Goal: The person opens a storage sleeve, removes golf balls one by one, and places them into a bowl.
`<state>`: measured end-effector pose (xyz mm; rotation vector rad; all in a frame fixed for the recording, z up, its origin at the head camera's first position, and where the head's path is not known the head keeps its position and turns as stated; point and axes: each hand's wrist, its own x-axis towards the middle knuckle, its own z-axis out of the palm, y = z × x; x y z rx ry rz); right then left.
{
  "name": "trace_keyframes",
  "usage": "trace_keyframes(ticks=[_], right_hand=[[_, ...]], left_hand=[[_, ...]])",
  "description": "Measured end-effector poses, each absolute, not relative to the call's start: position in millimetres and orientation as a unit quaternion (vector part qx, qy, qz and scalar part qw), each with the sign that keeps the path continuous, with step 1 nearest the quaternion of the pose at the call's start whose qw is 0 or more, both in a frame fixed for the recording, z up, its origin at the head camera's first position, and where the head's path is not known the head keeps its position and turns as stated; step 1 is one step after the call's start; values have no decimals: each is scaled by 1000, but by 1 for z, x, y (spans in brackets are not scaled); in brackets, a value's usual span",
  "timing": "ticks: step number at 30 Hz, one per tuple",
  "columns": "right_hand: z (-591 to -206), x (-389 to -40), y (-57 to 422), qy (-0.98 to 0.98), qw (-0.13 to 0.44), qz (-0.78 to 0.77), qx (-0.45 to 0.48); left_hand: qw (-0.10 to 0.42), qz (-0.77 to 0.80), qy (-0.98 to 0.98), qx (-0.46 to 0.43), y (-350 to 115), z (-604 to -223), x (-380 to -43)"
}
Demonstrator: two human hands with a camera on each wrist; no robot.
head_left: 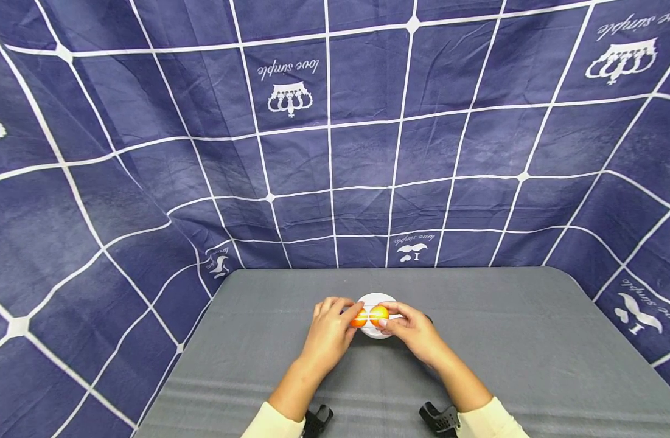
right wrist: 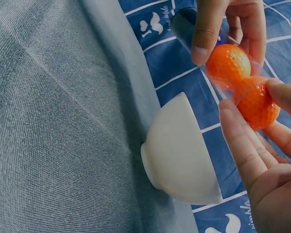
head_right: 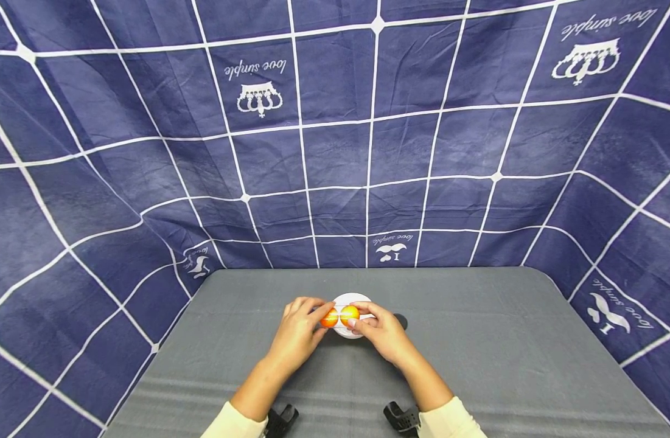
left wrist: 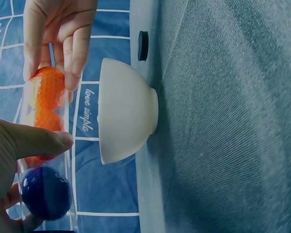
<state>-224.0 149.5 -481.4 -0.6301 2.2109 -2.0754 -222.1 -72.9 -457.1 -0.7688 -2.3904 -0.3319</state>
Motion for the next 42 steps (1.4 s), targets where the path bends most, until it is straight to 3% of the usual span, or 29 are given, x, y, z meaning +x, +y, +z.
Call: trace_keyframes(ticks=[42], right_hand=[[-463,-237,153,750,8,-642,-160]], left_hand=[[286,-257,-903,-189,-81,-476,-236]])
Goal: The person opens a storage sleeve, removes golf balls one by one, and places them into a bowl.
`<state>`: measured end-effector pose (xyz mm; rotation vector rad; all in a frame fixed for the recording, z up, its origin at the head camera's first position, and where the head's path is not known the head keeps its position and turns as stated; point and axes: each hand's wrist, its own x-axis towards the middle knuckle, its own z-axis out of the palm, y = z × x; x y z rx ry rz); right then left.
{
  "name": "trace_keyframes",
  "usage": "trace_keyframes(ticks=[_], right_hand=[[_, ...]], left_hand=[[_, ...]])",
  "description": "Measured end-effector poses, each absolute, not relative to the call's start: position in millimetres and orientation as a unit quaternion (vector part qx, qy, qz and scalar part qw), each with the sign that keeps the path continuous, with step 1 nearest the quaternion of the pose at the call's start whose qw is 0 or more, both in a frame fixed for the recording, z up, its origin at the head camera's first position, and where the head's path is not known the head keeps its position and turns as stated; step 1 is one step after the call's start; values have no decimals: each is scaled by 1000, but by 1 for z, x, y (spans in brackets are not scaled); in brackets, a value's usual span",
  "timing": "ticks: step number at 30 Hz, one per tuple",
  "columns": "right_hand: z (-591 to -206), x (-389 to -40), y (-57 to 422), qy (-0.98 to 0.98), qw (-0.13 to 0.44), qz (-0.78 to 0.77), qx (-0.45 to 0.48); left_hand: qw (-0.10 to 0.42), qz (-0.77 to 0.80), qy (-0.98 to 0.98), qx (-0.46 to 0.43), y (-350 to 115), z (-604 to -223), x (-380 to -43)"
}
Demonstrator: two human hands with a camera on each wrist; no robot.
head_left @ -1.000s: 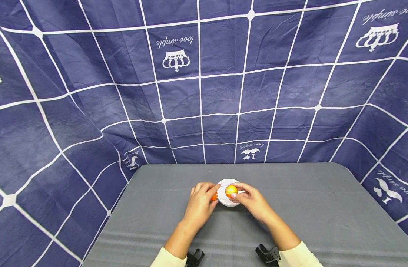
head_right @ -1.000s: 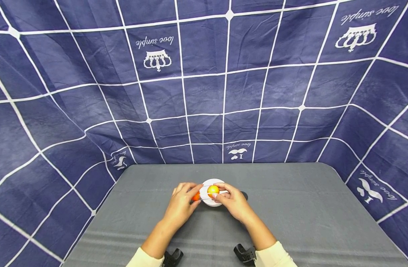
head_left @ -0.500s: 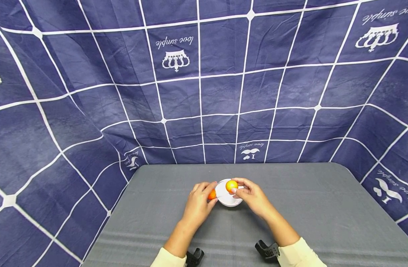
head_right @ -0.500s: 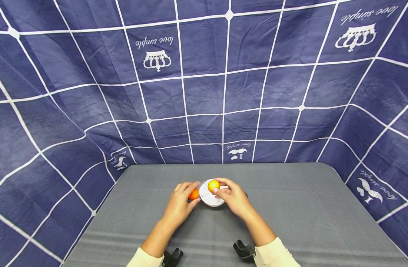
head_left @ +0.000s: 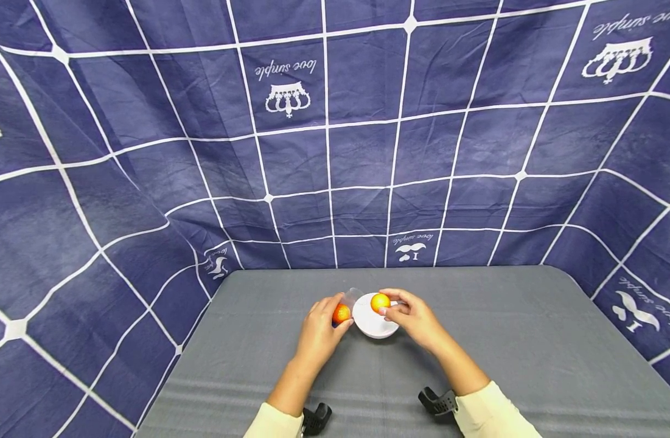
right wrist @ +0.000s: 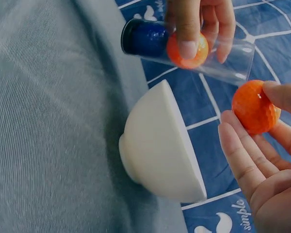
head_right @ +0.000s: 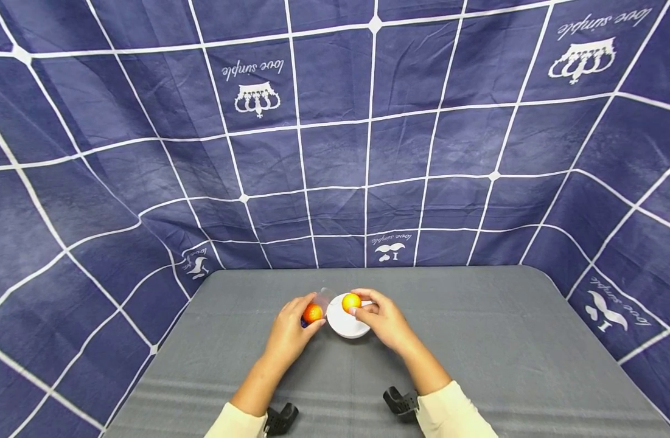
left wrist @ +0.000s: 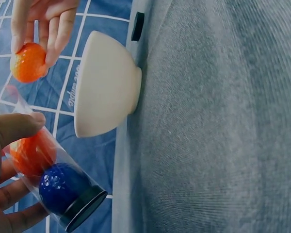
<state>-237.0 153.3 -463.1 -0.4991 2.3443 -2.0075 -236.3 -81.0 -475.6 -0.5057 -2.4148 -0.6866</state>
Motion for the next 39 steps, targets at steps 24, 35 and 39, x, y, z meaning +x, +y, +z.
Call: trace_keyframes(ticks=[24,35,39], right_hand=[[-474,-258,144,843,-17,-496,-206],[-477,-263,139,898,-97,-330,-273],[-478,-264,138,908,-104,-286,-287]], left_hand=[[214,-354,-899,-143,-89,-487,-245],[195,-366,-899,-144,-92,-488,-249],[187,-367,-900,-142,-92,-487,-250]])
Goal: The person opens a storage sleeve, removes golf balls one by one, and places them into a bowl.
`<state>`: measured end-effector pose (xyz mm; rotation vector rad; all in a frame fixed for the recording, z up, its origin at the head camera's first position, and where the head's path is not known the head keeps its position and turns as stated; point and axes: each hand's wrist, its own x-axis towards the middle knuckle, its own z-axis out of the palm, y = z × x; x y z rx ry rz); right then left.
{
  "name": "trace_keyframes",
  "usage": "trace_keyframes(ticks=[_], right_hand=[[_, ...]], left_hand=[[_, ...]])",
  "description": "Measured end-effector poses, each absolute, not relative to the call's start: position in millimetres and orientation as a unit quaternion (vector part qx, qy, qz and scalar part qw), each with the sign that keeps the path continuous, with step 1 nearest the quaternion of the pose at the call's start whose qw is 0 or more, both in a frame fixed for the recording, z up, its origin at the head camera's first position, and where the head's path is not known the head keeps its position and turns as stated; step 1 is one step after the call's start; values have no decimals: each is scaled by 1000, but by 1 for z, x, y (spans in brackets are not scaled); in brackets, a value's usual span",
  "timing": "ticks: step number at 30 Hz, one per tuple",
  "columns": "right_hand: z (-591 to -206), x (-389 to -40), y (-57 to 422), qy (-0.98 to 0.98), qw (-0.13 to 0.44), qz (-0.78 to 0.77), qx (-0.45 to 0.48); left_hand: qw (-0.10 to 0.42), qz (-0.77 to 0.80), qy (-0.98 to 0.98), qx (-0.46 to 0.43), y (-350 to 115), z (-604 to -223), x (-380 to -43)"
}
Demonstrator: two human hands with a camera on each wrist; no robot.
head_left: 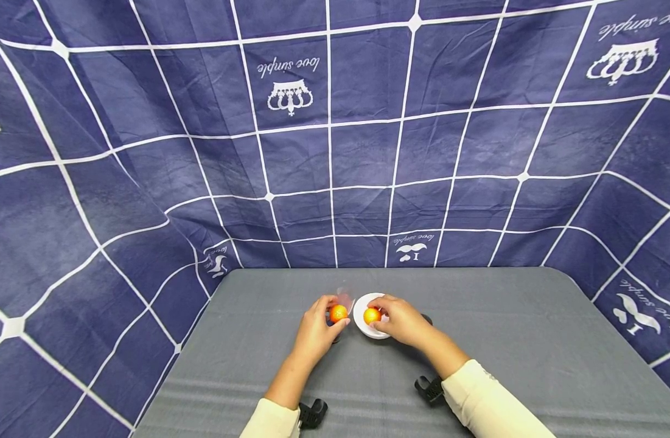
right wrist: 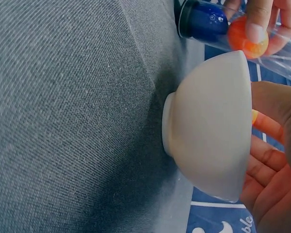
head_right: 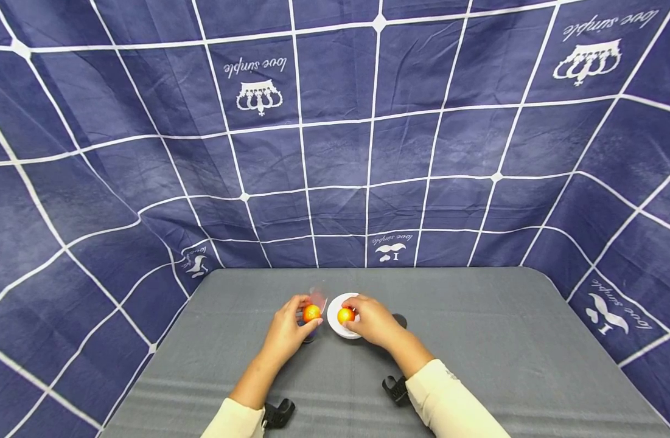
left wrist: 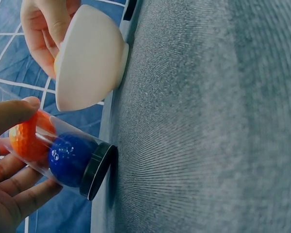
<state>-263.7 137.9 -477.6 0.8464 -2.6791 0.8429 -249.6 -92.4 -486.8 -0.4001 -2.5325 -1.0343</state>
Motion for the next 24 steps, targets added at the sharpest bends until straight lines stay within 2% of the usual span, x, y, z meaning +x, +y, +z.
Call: trace_keyframes(ticks=[9,24], right_hand=[[-481,-269,135,-914,76,265,297],[-483,-272,130,-926,74,226,292]], left_hand=[[188,-373,-897,-146,-94,-487,-248],[185,-373,-896,-156,-96,-489,-250]])
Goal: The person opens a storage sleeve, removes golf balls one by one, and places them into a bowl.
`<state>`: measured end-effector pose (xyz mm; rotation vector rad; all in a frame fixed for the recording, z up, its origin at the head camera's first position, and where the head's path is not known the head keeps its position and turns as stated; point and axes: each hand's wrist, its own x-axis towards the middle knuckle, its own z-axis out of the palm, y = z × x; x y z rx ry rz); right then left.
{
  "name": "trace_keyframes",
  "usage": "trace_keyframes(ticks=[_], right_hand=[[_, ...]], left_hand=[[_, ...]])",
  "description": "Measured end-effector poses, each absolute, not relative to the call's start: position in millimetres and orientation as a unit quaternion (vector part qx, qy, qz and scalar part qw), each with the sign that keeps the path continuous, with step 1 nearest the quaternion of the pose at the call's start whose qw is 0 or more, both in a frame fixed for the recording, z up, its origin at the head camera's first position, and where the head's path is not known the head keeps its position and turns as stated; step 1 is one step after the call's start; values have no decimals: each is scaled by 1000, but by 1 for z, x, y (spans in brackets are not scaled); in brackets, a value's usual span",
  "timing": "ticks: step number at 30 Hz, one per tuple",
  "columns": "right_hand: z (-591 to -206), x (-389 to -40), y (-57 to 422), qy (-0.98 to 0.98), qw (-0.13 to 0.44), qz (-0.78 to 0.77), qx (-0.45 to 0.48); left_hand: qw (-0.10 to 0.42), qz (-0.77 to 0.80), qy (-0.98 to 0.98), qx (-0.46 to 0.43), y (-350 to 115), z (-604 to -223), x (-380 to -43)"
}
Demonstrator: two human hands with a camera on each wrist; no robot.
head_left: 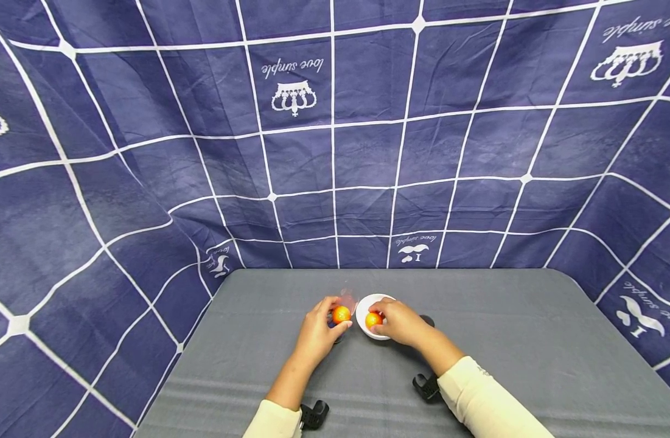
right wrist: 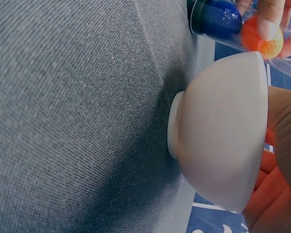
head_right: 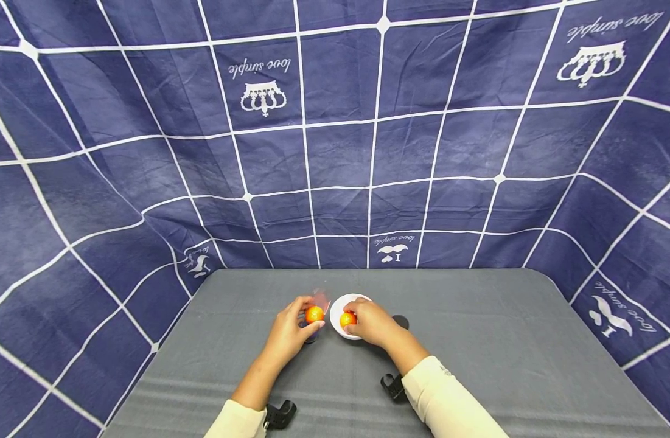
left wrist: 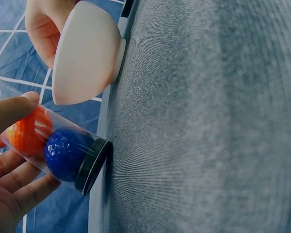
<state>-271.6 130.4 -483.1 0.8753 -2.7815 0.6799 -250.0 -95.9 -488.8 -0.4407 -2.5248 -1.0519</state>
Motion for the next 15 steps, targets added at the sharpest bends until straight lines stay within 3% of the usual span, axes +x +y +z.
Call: trace_keyframes(ticks=[15], right_hand=[[-481,-269,129,-924,85,247,279]], left_hand=[[190,-377,-892,-158,-96,-490,-248]])
